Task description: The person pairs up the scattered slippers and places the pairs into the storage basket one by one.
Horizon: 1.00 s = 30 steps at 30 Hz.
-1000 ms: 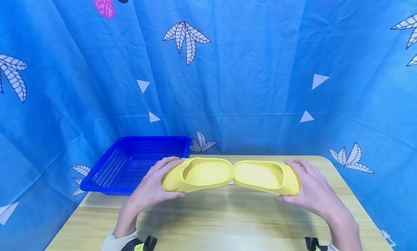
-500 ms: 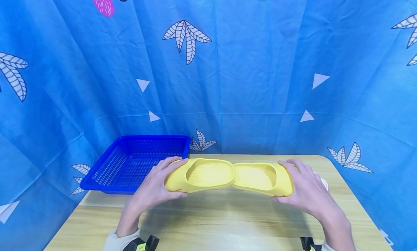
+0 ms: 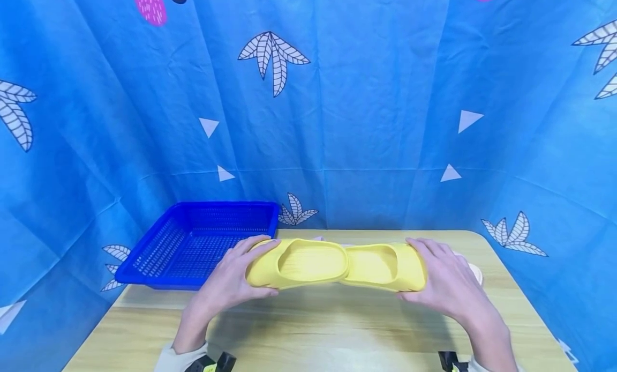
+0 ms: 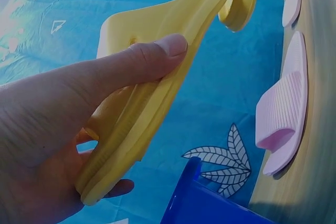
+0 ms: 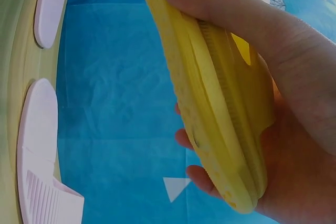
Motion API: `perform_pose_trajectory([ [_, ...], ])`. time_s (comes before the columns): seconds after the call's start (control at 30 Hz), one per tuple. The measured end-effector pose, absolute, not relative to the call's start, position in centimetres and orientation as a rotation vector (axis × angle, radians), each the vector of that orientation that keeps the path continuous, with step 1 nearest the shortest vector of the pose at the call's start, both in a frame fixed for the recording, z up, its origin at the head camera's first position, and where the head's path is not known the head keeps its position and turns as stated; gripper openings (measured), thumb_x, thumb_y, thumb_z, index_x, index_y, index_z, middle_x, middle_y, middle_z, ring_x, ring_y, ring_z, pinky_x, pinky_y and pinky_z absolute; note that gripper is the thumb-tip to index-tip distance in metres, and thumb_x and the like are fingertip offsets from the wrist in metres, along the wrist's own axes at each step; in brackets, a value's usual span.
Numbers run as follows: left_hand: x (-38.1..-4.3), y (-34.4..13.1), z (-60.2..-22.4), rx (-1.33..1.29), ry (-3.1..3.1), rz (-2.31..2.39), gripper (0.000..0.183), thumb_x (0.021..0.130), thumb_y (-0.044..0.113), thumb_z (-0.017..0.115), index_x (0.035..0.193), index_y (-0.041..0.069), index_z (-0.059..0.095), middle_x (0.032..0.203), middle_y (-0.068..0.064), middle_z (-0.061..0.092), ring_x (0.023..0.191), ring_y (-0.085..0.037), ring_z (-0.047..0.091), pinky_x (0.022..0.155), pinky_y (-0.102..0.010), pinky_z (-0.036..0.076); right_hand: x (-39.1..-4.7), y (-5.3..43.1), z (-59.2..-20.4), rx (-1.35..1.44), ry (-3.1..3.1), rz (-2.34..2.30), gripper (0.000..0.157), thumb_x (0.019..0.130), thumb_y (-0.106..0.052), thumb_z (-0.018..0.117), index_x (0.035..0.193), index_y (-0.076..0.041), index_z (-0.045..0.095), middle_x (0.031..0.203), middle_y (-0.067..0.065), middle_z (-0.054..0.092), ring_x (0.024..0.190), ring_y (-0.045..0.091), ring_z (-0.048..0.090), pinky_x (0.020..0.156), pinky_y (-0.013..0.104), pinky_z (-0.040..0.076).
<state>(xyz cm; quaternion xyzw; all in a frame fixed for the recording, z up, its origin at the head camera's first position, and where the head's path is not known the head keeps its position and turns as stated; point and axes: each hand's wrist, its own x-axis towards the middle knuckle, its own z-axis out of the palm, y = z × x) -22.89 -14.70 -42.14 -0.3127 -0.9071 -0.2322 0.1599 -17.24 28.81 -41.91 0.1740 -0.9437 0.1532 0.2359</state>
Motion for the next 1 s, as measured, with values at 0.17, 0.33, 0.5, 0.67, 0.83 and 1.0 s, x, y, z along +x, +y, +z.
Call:
perform_pose_trajectory([
  [0.17,-22.8,-14.6,-42.2,-0.896,-2.592,-0.66,0.095,0.066,0.052,0.094,0.15,0.032,0.054,0.148,-0.007,0.053,0.134,-0.03,0.05,0.095,-0.055,0.046,-17.3,28.2,-41.8,0.49,-2.575,0.398,0.111,0.05,-0.061,0.097,0.139,-0.008,0.058,0.128,0.01,0.064,0.105,0.031,0.06,0.074,0.053,0.049],
  [0.33,-22.9,-14.3,-42.4,-0.9,-2.596,-0.658,0.094,0.066,0.049,0.096,0.149,0.032,0.054,0.148,-0.007,0.053,0.135,-0.032,0.05,0.098,-0.065,0.044,-17.3,27.8,-41.8,0.48,-2.573,0.378,0.108,0.049,-0.06,0.098,0.138,-0.011,0.059,0.128,0.011,0.064,0.107,0.034,0.06,0.07,0.051,0.048],
  [0.5,-22.8,-14.1,-42.5,-0.9,-2.594,-0.653,0.094,0.066,0.048,0.096,0.149,0.033,0.054,0.148,-0.006,0.053,0.135,-0.032,0.049,0.097,-0.069,0.044,-17.2,27.5,-41.8,0.477,-2.556,0.382,0.106,0.048,-0.058,0.098,0.136,-0.011,0.061,0.127,0.012,0.065,0.107,0.034,0.061,0.07,0.05,0.049],
  [0.67,-22.9,-13.9,-42.5,-0.93,-2.574,-0.651,0.093,0.065,0.046,0.097,0.148,0.031,0.056,0.148,-0.006,0.054,0.135,-0.03,0.05,0.094,-0.057,0.047,-17.2,27.3,-41.8,0.51,-2.537,0.386,0.105,0.048,-0.057,0.098,0.135,-0.011,0.062,0.125,0.012,0.066,0.105,0.034,0.062,0.07,0.05,0.048],
  [0.83,-23.0,-13.7,-42.7,-0.951,-2.564,-0.642,0.093,0.064,0.044,0.097,0.147,0.03,0.057,0.146,-0.006,0.055,0.134,-0.03,0.05,0.092,-0.051,0.046,-17.3,27.2,-41.9,0.529,-2.529,0.382,0.105,0.048,-0.059,0.097,0.134,-0.01,0.063,0.124,0.012,0.067,0.105,0.035,0.062,0.071,0.053,0.049],
  [1.0,-23.0,-13.6,-42.8,-0.949,-2.548,-0.652,0.093,0.064,0.045,0.097,0.147,0.03,0.057,0.145,-0.006,0.056,0.132,-0.029,0.052,0.091,-0.051,0.047,-17.4,26.9,-41.9,0.538,-2.509,0.381,0.104,0.048,-0.058,0.097,0.134,-0.01,0.063,0.124,0.012,0.067,0.105,0.035,0.063,0.074,0.055,0.05],
])
